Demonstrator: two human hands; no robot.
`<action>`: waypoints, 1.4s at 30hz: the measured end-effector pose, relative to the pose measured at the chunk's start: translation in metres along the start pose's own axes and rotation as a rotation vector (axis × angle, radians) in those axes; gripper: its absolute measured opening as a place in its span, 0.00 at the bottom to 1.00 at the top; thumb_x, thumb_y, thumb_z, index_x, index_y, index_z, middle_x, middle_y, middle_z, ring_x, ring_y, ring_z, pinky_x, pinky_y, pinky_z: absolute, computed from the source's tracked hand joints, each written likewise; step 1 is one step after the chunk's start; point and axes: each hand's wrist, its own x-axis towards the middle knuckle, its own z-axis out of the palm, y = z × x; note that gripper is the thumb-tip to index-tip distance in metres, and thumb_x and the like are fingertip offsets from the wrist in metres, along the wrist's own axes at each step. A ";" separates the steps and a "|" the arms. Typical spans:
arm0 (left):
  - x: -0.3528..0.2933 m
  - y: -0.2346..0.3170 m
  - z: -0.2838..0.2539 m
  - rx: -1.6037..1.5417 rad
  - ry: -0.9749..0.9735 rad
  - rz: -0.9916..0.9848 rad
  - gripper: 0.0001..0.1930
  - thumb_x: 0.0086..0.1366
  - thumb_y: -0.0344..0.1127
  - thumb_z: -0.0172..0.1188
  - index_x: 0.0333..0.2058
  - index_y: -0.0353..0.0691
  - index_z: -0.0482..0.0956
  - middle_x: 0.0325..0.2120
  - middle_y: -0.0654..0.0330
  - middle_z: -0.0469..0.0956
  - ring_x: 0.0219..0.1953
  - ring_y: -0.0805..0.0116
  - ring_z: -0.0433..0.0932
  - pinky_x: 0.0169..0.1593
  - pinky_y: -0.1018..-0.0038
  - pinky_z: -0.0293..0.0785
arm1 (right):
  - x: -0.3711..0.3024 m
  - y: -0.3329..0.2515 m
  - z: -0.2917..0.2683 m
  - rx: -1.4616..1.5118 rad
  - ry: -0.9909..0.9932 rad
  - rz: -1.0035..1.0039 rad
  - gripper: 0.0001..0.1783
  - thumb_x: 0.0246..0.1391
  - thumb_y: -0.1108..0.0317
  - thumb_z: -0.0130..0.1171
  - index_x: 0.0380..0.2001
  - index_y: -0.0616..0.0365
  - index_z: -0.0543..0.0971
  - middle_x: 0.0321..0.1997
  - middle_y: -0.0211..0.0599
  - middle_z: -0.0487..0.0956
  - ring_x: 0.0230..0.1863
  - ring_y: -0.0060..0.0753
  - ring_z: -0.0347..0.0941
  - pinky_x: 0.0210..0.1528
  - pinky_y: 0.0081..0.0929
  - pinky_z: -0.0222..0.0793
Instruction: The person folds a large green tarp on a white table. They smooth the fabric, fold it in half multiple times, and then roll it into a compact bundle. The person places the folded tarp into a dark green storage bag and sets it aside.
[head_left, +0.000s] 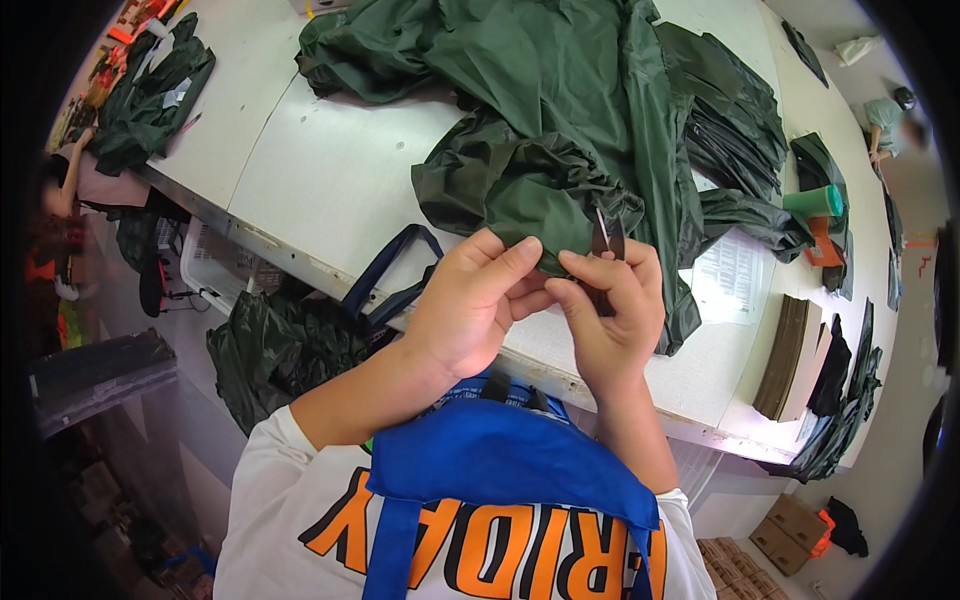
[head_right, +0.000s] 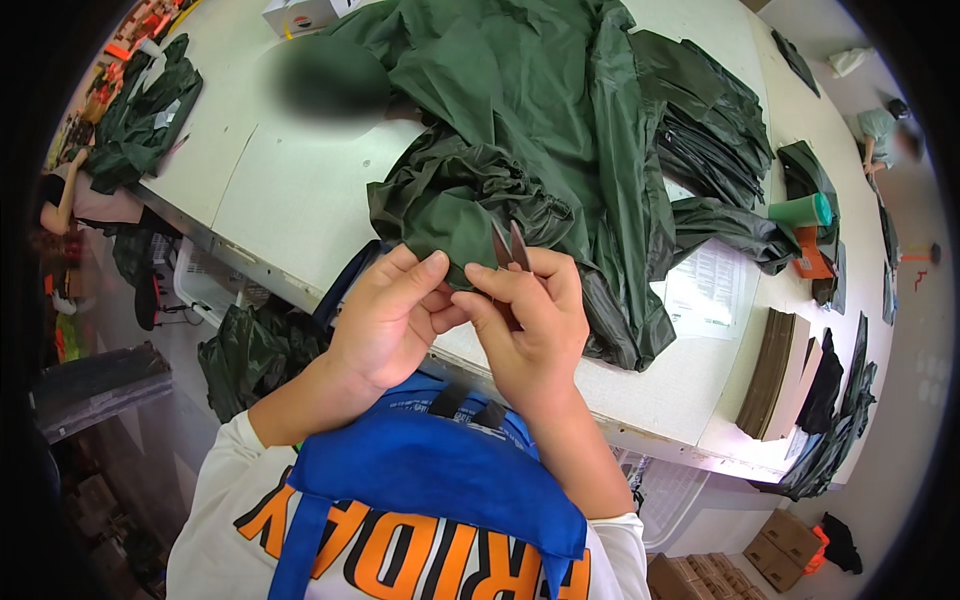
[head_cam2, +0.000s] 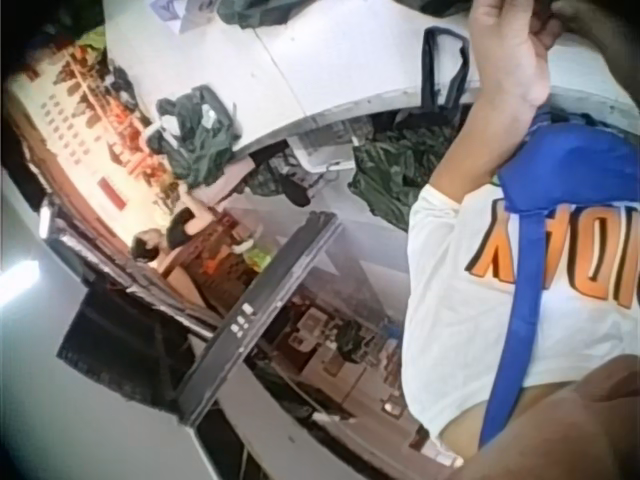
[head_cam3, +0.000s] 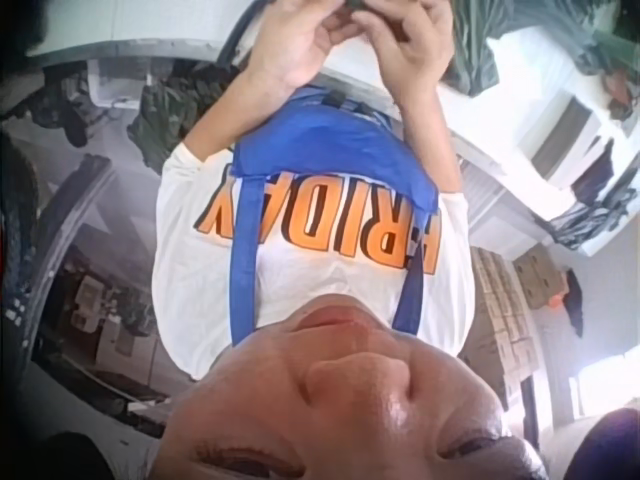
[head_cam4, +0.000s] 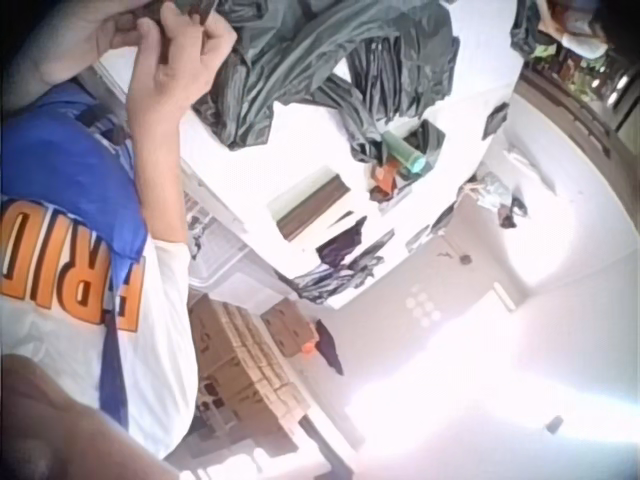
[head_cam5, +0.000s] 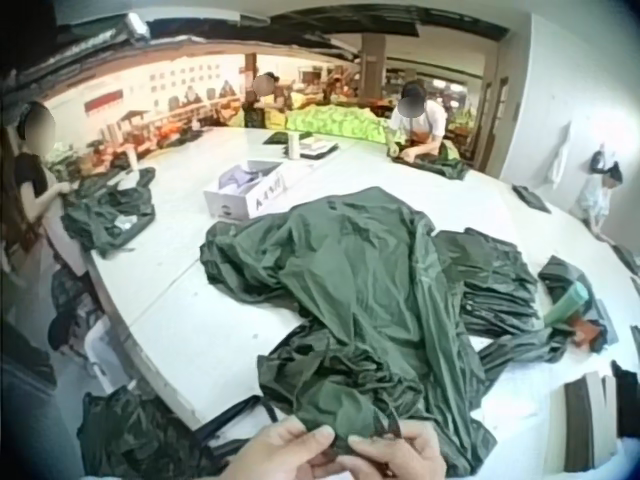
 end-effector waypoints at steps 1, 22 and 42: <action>-0.001 0.001 0.000 -0.004 -0.006 0.004 0.12 0.69 0.37 0.51 0.47 0.38 0.73 0.45 0.55 0.77 0.47 0.65 0.78 0.53 0.66 0.75 | 0.000 0.005 0.000 0.074 0.009 -0.003 0.12 0.40 0.79 0.69 0.31 0.60 0.81 0.37 0.36 0.73 0.32 0.24 0.69 0.32 0.19 0.67; 0.003 0.018 0.009 -0.176 -0.033 -0.081 0.13 0.72 0.38 0.46 0.46 0.36 0.72 0.43 0.52 0.77 0.48 0.60 0.77 0.56 0.63 0.73 | -0.008 -0.001 -0.012 -0.061 -0.003 -0.004 0.23 0.41 0.74 0.71 0.43 0.64 0.77 0.31 0.39 0.78 0.29 0.29 0.75 0.28 0.21 0.72; -0.001 0.012 0.008 0.185 -0.054 0.115 0.13 0.67 0.31 0.54 0.49 0.35 0.70 0.45 0.55 0.77 0.46 0.64 0.78 0.55 0.65 0.73 | 0.017 -0.003 -0.013 0.044 -0.105 -0.035 0.16 0.39 0.85 0.61 0.34 0.59 0.79 0.26 0.33 0.74 0.26 0.26 0.68 0.28 0.19 0.63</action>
